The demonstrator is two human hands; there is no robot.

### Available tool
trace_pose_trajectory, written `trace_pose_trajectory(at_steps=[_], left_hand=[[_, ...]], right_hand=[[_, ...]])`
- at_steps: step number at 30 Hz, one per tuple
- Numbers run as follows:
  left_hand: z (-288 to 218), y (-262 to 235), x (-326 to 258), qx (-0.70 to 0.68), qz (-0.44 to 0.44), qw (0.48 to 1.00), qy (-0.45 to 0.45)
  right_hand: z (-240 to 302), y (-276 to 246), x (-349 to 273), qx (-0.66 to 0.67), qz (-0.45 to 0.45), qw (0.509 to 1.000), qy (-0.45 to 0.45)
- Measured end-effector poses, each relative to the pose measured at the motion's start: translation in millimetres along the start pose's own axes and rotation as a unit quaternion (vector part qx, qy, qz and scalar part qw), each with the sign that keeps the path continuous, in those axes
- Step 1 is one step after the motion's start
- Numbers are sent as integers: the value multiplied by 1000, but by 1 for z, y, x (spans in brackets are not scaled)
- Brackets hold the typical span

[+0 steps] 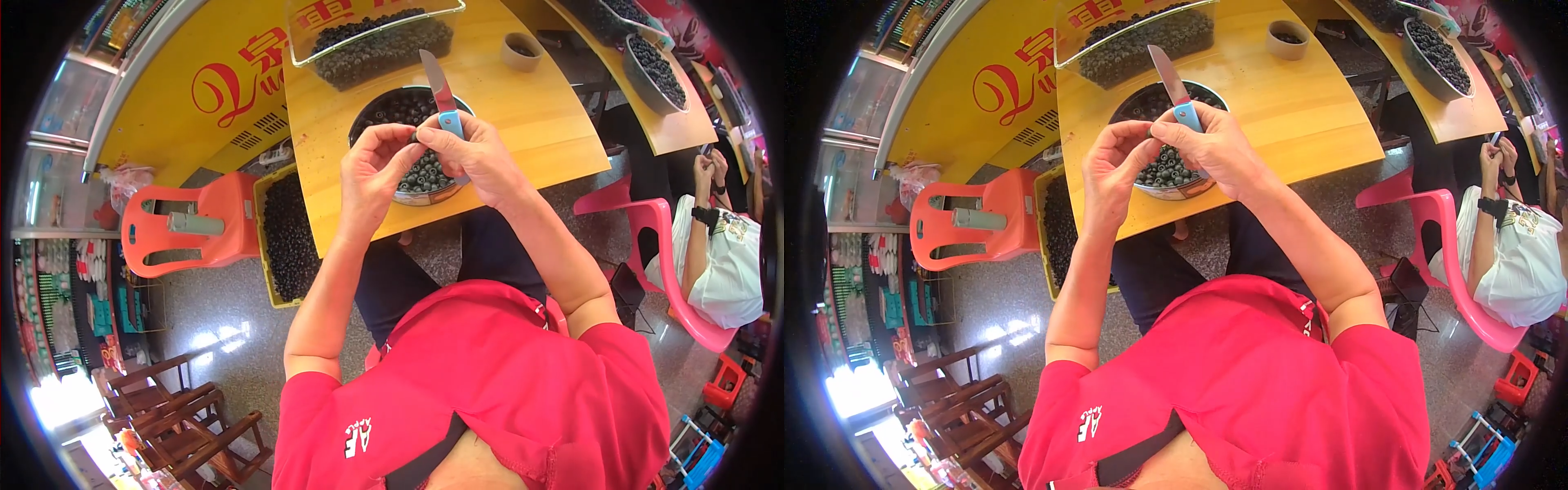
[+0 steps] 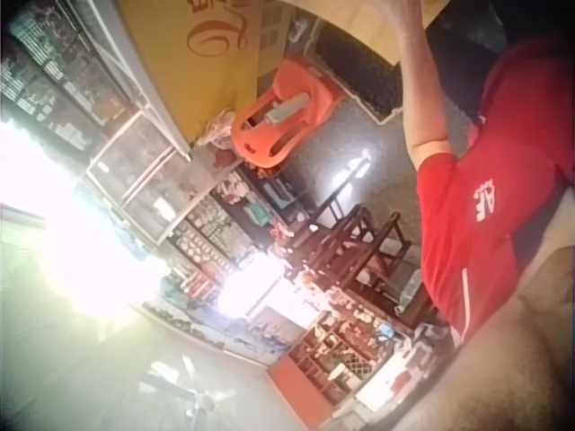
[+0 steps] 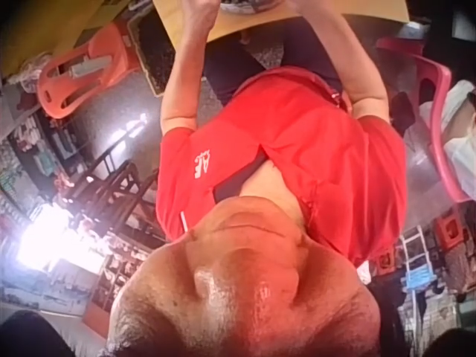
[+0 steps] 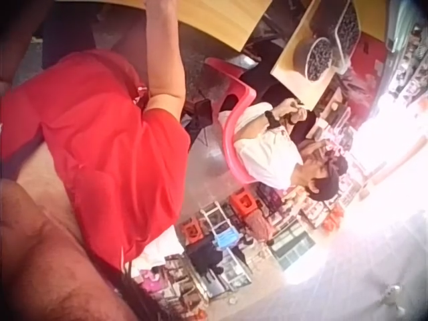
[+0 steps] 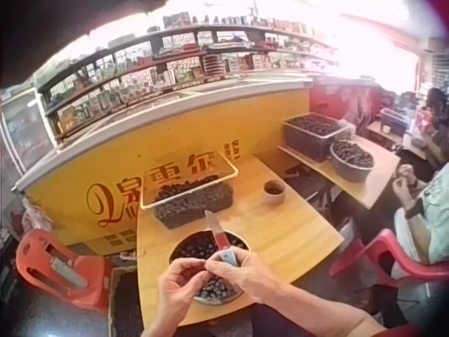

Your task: The person is using a paring knife to pit small black fruits and place them into a metal bowl.

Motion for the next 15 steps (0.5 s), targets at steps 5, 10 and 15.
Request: trace_pose_trajectory(at_steps=[5,10,15], left_hand=[[3,-1,-6,-15,-13,1000,-21],[6,-1,-7,1,-25,999,-22],[9,2,-8,48,-27,998,30]], right_hand=[[-5,-6,3,26,2,999,23],[-8,-8,3,21,7,999,30],[-7,-5,1,-23,-24,999,6]])
Point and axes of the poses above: each hand's wrist, its own x-axis towards the middle knuckle, its own y-axis out of the palm, z = x × y, the point moved 2 cm from there along x, towards the middle knuckle, and after that the axes turned 4 degrees about y, right-handed, at the moved point
